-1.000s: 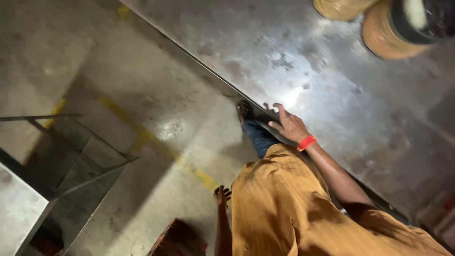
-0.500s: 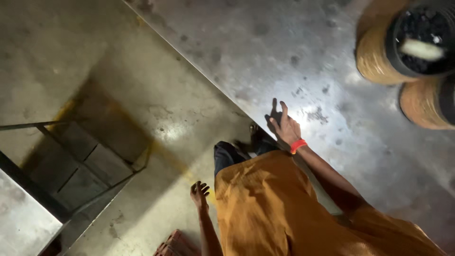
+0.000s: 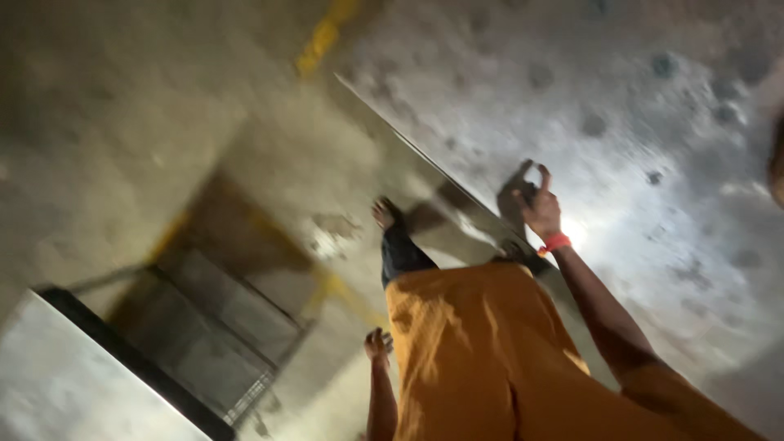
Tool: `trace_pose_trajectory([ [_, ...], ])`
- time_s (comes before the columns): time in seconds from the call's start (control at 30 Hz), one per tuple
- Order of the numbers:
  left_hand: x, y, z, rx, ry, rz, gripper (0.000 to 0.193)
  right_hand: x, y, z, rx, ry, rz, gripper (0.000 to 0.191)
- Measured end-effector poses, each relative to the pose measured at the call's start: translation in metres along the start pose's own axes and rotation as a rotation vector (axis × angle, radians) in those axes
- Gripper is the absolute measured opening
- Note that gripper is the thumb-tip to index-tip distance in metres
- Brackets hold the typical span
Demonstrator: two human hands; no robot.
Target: The person cleans small cylindrical metal parts arranged in a red tray using a cylindrical brush. They repeatedly scrub the tops of the parts, then stack the tray with others. The person later retrieves another tray and continues scrubbing the parts.
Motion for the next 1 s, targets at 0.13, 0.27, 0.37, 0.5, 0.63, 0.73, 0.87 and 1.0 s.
trace_pose_trajectory([
  [0.13, -0.034, 0.127, -0.088, 0.047, -0.039, -0.084, 0.029, 0.007, -0.075, 0.004, -0.049, 0.251, -0.004, 0.081],
  [0.27, -0.028, 0.275, -0.190, 0.232, -0.087, -0.142, 0.026, 0.028, -0.125, 0.010, 0.004, 0.432, 0.115, 0.060],
  [0.37, 0.009, 0.380, -0.249, 0.401, -0.131, -0.116, 0.024, 0.043, -0.159, 0.007, -0.009, 0.500, 0.062, 0.068],
  [0.5, 0.101, 0.478, -0.280, 0.554, -0.318, -0.073, 0.021, 0.050, -0.185, 0.006, 0.017, 0.575, 0.116, 0.055],
  [0.63, 0.193, 0.534, -0.259, 0.770, -0.809, 0.271, 0.022, 0.049, -0.191, -0.004, 0.068, 0.534, -0.052, 0.038],
  [0.73, 0.213, 0.546, -0.270, 0.878, -0.721, -0.204, 0.014, 0.042, -0.201, -0.010, 0.132, 0.639, -0.009, 0.019],
  [0.87, 0.222, 0.579, -0.310, 0.759, -0.634, -0.354, 0.018, 0.036, -0.214, -0.018, 0.276, 0.584, -0.033, 0.024],
  [1.0, 0.264, 0.663, -0.331, 1.068, -0.756, -0.201, 0.029, 0.031, -0.222, -0.038, 0.516, 0.521, -0.309, 0.034],
])
Point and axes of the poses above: each hand's wrist, its own z-axis away from the middle knuckle, its own x-axis out of the palm, y = z × x, the point moved 7 cm from there along -z, towards the middle knuckle, and after that the axes turned 15 degrees about x, right-handed, at the moved point
